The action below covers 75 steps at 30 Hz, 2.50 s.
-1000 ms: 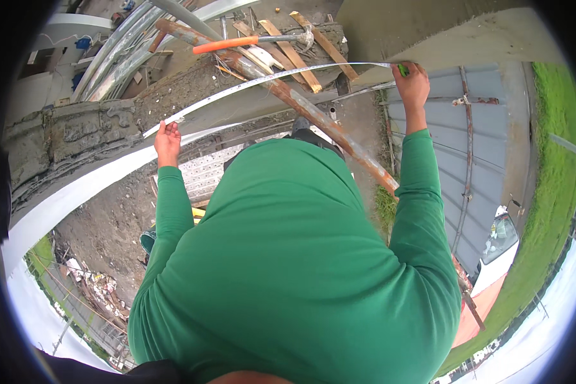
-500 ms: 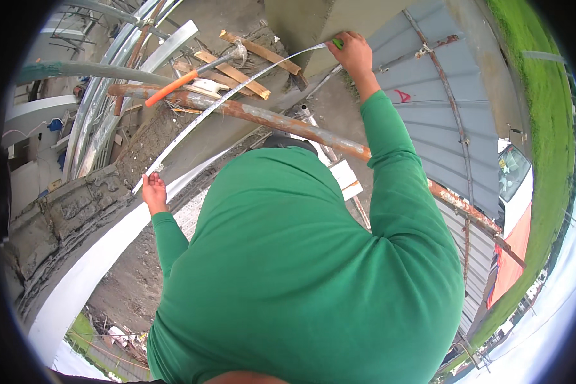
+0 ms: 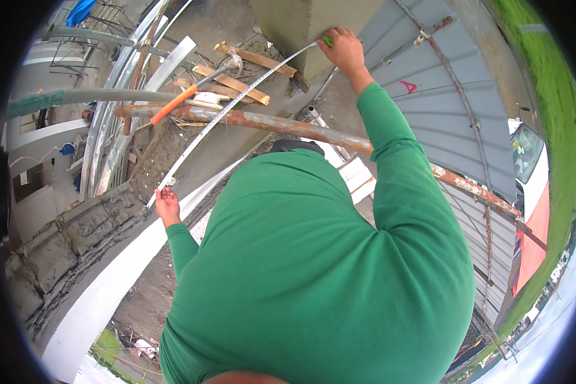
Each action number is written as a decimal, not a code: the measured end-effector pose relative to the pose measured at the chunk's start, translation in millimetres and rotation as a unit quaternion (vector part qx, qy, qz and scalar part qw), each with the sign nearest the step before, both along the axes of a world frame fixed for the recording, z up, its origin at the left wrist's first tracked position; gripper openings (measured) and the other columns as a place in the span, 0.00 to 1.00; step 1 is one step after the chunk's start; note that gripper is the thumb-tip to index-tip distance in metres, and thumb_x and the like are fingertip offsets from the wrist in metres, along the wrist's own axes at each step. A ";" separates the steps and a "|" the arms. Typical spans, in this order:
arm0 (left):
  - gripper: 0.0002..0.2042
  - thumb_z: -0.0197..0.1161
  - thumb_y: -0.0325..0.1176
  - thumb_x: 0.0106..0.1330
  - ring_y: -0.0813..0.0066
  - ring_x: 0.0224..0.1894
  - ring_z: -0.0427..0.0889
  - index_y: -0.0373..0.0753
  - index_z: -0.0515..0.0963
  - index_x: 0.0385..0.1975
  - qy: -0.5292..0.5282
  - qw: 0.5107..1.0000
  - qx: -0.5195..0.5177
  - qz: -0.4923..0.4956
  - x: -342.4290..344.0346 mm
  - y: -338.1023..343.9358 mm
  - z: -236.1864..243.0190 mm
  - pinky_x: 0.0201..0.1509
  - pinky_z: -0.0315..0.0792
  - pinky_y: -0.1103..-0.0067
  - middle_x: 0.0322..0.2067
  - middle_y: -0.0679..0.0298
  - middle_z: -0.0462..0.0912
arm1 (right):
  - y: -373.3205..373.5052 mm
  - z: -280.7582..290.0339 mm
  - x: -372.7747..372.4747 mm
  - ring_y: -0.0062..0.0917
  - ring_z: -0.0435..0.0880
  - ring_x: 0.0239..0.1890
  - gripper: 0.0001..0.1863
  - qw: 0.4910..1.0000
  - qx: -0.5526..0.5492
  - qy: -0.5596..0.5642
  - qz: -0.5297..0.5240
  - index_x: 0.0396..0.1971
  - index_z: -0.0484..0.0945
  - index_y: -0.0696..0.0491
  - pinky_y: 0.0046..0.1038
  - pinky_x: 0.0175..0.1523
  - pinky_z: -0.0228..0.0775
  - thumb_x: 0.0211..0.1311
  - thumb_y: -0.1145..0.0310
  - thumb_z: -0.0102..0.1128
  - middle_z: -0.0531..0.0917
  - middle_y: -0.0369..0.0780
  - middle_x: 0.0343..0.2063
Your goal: The person uses a tape measure and a hammer on a concrete wall while standing on scaffolding. They measure a section of the wall and then use the hammer to tap on a metal bar attached to the scaffolding.
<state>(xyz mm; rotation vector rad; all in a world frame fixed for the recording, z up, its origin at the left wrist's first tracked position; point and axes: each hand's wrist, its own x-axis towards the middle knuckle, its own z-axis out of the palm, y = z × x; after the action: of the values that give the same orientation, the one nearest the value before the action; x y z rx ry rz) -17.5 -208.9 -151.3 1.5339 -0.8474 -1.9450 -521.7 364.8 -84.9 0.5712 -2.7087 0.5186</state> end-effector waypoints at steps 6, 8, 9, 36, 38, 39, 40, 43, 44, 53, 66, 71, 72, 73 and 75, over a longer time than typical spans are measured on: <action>0.14 0.64 0.44 0.76 0.72 0.40 0.82 0.38 0.77 0.42 0.010 1.000 -0.001 -0.003 0.4 -3.0 3.0 0.39 0.75 0.77 0.39 0.64 0.84 | -0.7 -12.9 0.5 0.39 0.83 0.49 0.18 0.998 0.020 0.052 0.001 0.41 0.84 0.50 0.39 0.52 0.79 0.65 0.50 0.67 0.84 0.38 0.42; 0.14 0.64 0.44 0.76 0.72 0.43 0.81 0.37 0.77 0.45 0.006 1.000 -0.002 -0.007 0.7 -4.1 1.9 0.41 0.74 0.77 0.42 0.64 0.83 | -1.3 -12.5 2.2 0.39 0.82 0.49 0.18 0.998 0.032 0.052 -0.010 0.41 0.84 0.50 0.39 0.52 0.79 0.65 0.51 0.68 0.83 0.38 0.42; 0.14 0.64 0.44 0.76 0.72 0.42 0.81 0.37 0.77 0.44 0.010 1.000 0.001 -0.012 3.3 -3.6 2.1 0.41 0.74 0.76 0.41 0.65 0.83 | -2.2 -12.5 3.2 0.39 0.82 0.49 0.18 0.998 0.027 0.057 -0.012 0.40 0.84 0.50 0.39 0.52 0.79 0.65 0.51 0.68 0.83 0.38 0.42; 0.09 0.62 0.40 0.78 0.72 0.35 0.84 0.42 0.76 0.43 0.024 0.998 -0.021 0.053 -14.2 31.4 13.9 0.31 0.73 0.77 0.34 0.64 0.84 | 7.9 -14.4 -11.9 0.42 0.79 0.53 0.14 0.988 -0.006 0.086 0.128 0.45 0.86 0.47 0.43 0.58 0.73 0.65 0.56 0.72 0.84 0.40 0.48; 0.09 0.60 0.41 0.79 0.74 0.33 0.85 0.42 0.74 0.43 0.014 0.999 -0.020 0.038 -16.4 31.9 17.5 0.29 0.73 0.79 0.33 0.63 0.85 | 6.5 -12.8 -9.8 0.43 0.80 0.52 0.14 0.989 0.002 0.092 0.114 0.44 0.86 0.47 0.42 0.58 0.73 0.65 0.56 0.72 0.85 0.41 0.48; 0.10 0.59 0.41 0.79 0.74 0.32 0.85 0.42 0.74 0.43 0.008 0.999 -0.019 0.031 -16.6 32.3 17.7 0.28 0.72 0.80 0.33 0.63 0.85 | 7.9 -13.0 -8.9 0.43 0.80 0.52 0.14 0.990 0.007 0.094 0.106 0.44 0.86 0.47 0.42 0.58 0.72 0.65 0.55 0.72 0.85 0.41 0.47; 0.10 0.59 0.41 0.79 0.74 0.32 0.85 0.42 0.74 0.43 0.005 0.999 -0.018 0.028 -17.1 32.3 18.0 0.28 0.72 0.80 0.34 0.63 0.85 | 9.1 -14.1 -9.8 0.43 0.80 0.52 0.15 0.989 0.006 0.097 0.109 0.44 0.86 0.47 0.42 0.58 0.72 0.65 0.55 0.72 0.85 0.41 0.47; 0.10 0.60 0.41 0.79 0.74 0.33 0.85 0.42 0.74 0.43 0.000 0.999 -0.016 0.030 -16.5 29.8 13.7 0.30 0.73 0.79 0.35 0.63 0.86 | 7.7 -14.5 -11.7 0.43 0.81 0.51 0.16 0.988 -0.004 0.104 0.116 0.44 0.86 0.48 0.42 0.58 0.73 0.64 0.54 0.72 0.85 0.41 0.46; 0.09 0.61 0.41 0.78 0.73 0.34 0.85 0.42 0.75 0.43 0.002 0.999 -0.015 0.037 -13.8 29.3 11.9 0.31 0.73 0.78 0.35 0.63 0.86 | 6.5 -15.6 -10.3 0.43 0.81 0.50 0.16 0.988 -0.011 0.105 0.116 0.43 0.85 0.48 0.42 0.57 0.73 0.64 0.53 0.73 0.85 0.42 0.45; 0.10 0.61 0.41 0.78 0.73 0.35 0.85 0.41 0.77 0.43 -0.005 0.999 -0.014 0.034 -9.6 26.0 8.5 0.32 0.73 0.79 0.35 0.64 0.85 | 3.2 -21.5 -13.7 0.44 0.82 0.45 0.20 0.991 -0.029 0.097 0.093 0.40 0.83 0.52 0.43 0.52 0.74 0.61 0.50 0.75 0.86 0.42 0.40; 0.10 0.62 0.41 0.78 0.72 0.39 0.84 0.42 0.78 0.47 -0.009 0.999 0.004 0.034 -6.5 21.8 14.6 0.37 0.74 0.77 0.38 0.64 0.85 | -1.2 -20.7 -12.5 0.45 0.82 0.47 0.20 0.993 -0.024 0.085 0.080 0.40 0.83 0.51 0.45 0.55 0.74 0.61 0.50 0.74 0.86 0.43 0.41; 0.10 0.62 0.41 0.78 0.71 0.39 0.84 0.42 0.77 0.47 -0.014 0.999 0.004 0.034 -9.3 23.1 17.0 0.37 0.74 0.77 0.37 0.63 0.85 | 1.9 -22.3 -15.0 0.46 0.82 0.47 0.21 0.994 -0.013 0.076 0.074 0.40 0.83 0.51 0.44 0.54 0.74 0.61 0.50 0.74 0.86 0.44 0.41; 0.10 0.62 0.41 0.77 0.70 0.39 0.84 0.42 0.77 0.46 -0.010 0.999 0.004 0.033 -9.0 22.5 16.0 0.37 0.74 0.77 0.37 0.63 0.85 | 2.4 -21.8 -16.0 0.45 0.82 0.47 0.21 0.994 -0.010 0.077 0.074 0.40 0.83 0.51 0.44 0.54 0.74 0.61 0.50 0.74 0.86 0.43 0.41; 0.10 0.62 0.41 0.77 0.70 0.38 0.84 0.42 0.77 0.46 -0.006 0.999 0.004 0.032 -8.3 21.7 15.3 0.37 0.74 0.76 0.37 0.62 0.85 | 2.4 -21.4 -15.8 0.45 0.82 0.47 0.21 0.994 -0.008 0.077 0.075 0.40 0.83 0.52 0.44 0.54 0.74 0.61 0.50 0.74 0.86 0.43 0.41; 0.10 0.62 0.41 0.77 0.70 0.38 0.84 0.41 0.77 0.46 -0.015 0.999 0.006 0.032 -9.7 18.7 17.7 0.37 0.74 0.76 0.37 0.62 0.85 | 2.0 -22.3 -12.7 0.45 0.82 0.47 0.21 0.995 -0.016 0.075 0.071 0.40 0.83 0.52 0.44 0.54 0.74 0.61 0.50 0.74 0.86 0.43 0.41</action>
<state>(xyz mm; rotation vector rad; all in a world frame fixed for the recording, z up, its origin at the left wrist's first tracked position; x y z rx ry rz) -27.2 -190.2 -133.5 1.5820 -0.7910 -1.8878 -534.4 366.7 -107.2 0.7659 -2.5269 0.5322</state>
